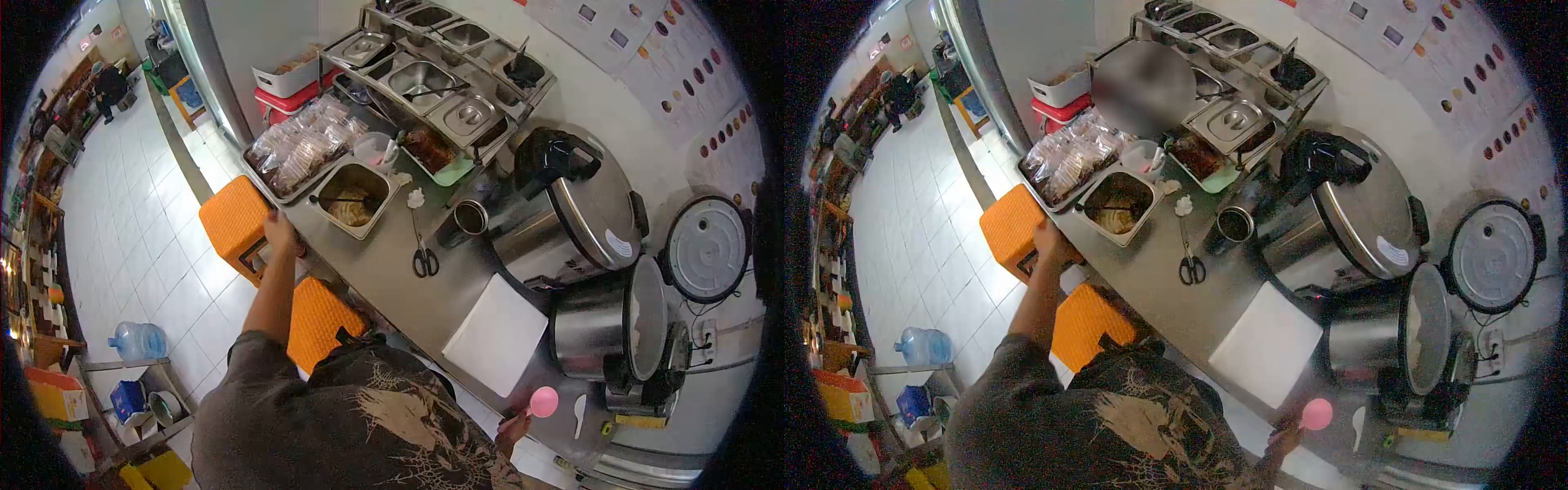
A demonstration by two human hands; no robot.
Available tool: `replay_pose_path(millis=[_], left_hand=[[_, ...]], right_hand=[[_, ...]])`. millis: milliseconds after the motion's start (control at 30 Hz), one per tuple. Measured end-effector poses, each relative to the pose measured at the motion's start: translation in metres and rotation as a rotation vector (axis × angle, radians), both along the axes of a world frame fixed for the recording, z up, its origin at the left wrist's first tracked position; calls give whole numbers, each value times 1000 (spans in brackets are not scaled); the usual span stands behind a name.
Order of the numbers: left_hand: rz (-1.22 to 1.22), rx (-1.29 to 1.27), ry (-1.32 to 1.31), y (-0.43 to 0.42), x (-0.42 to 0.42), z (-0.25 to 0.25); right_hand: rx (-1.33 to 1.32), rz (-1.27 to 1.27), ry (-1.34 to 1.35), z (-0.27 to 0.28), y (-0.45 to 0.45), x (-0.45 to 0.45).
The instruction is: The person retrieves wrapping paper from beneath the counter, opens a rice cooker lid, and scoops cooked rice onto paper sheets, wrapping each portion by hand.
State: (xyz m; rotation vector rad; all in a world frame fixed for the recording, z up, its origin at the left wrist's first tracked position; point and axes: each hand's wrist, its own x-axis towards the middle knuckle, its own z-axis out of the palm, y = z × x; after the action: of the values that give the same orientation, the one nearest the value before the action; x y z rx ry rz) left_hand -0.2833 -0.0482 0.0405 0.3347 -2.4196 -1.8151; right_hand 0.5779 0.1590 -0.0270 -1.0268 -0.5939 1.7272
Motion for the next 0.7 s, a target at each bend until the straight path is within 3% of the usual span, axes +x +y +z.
replay_pose_path(millis=[67,267,367,400,500,533,633,667,700], left_hand=[[229,5,14,7,-51,-11],[-7,-244,-279,6,-105,9],[-28,28,-206,1,-115,-15],[-28,16,-264,-2,-117,-13],[13,76,-256,-19,-164,-90],[35,274,-311,-21,-148,-73],[104,235,-357,-39,-110,-30],[70,621,-291,-52,-130,-80],[76,652,-244,-56,-124,-75]], right_hand=[[-1,7,-18,1,0,-2],[2,9,-56,1,5,-10],[5,5,-72,1,4,-11],[10,2,-76,1,3,-12],[18,-2,-83,3,3,-15],[18,6,-83,0,4,-13],[31,29,-81,-10,6,-6],[39,49,-69,-12,7,-5],[54,79,-51,-18,8,2]])
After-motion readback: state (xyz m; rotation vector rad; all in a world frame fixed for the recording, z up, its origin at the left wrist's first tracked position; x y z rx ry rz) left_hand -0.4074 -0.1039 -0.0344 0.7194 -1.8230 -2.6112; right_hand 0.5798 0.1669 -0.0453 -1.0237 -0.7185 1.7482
